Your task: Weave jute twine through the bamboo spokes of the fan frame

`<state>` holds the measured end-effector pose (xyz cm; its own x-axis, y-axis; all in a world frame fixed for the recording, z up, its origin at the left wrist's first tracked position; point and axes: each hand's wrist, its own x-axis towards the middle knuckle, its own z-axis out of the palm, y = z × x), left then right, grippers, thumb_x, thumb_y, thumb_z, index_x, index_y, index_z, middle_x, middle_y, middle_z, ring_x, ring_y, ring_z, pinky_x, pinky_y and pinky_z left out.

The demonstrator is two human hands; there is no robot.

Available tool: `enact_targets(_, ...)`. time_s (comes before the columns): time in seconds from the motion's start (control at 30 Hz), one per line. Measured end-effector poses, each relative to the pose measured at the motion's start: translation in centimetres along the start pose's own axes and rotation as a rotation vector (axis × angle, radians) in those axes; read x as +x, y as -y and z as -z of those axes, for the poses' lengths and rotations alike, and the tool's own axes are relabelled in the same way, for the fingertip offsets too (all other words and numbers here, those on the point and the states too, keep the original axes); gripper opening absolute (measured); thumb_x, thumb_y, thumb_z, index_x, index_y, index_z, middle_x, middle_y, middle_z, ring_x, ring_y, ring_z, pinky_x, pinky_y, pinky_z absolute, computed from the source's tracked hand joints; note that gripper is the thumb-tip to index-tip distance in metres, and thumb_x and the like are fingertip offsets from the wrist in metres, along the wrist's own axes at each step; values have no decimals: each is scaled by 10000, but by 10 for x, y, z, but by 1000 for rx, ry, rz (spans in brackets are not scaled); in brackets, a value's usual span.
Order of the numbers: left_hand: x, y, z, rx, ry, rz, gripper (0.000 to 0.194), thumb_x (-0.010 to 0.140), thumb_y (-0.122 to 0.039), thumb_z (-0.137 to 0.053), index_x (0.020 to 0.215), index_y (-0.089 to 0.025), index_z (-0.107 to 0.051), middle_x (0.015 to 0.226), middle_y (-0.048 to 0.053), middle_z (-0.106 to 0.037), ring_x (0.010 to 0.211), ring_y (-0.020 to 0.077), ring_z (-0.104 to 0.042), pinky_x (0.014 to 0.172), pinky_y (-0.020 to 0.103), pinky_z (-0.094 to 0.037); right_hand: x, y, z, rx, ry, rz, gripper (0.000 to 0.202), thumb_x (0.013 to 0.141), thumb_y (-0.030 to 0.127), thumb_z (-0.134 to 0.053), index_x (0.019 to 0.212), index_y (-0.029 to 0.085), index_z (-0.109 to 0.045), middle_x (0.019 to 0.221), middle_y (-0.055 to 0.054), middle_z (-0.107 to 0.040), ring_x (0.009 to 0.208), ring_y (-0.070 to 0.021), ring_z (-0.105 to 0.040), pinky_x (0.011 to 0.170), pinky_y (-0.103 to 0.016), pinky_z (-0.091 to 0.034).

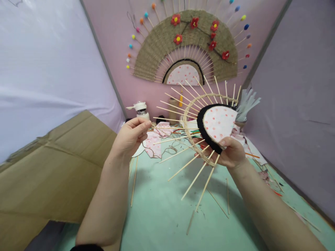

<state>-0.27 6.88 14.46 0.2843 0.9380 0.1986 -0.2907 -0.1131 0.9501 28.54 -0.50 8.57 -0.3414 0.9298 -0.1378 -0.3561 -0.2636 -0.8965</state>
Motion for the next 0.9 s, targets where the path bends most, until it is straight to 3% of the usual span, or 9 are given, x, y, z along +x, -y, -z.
enact_targets(0.23, 11, 22, -6, -90, 17, 129, 223, 641, -229, -780, 646, -138, -577, 481, -93, -300, 405, 9, -208, 378, 146, -158, -2, -1, -8, 59, 148, 24, 567, 583, 283, -406, 1128, 201, -539, 1161, -105, -629, 798, -264, -691, 584, -395, -553)
enact_targets(0.4, 12, 58, -38, -170, 82, 264, 264, 609, -265, -805, 694, -135, -592, 469, -107, -296, 376, 2, -194, 359, 143, -132, -1, -8, -14, 64, 283, -46, 613, 579, 300, -430, 1175, 167, -484, 1201, -146, -596, 816, -280, -693, 637, -436, -557)
enact_targets(0.57, 2, 76, -65, -212, 94, 274, 287, 613, -294, -793, 618, -145, -548, 486, -79, -402, 413, 25, -336, 401, 157, -260, 1, -11, -22, 44, 281, -104, 670, 560, 331, -428, 1210, 171, -454, 1195, -167, -609, 832, -292, -687, 652, -450, -552)
enact_targets(0.77, 7, 72, -54, -84, 109, 253, 210, 655, -282, -767, 687, -127, -629, 579, -23, -561, 522, 65, -494, 515, 192, -380, 3, -11, -24, 21, 250, -113, 666, 559, 351, -413, 1195, 169, -494, 1150, -161, -641, 921, -301, -668, 707, -465, -552)
enact_targets(0.9, 10, 64, -42, -15, 166, 174, 194, 694, -263, -733, 842, -142, -701, 856, 61, -691, 826, 149, -638, 745, 247, -465, 3, -9, -23, 33, 248, -90, 662, 572, 335, -405, 1204, 159, -494, 1175, -164, -631, 865, -281, -681, 670, -442, -560)
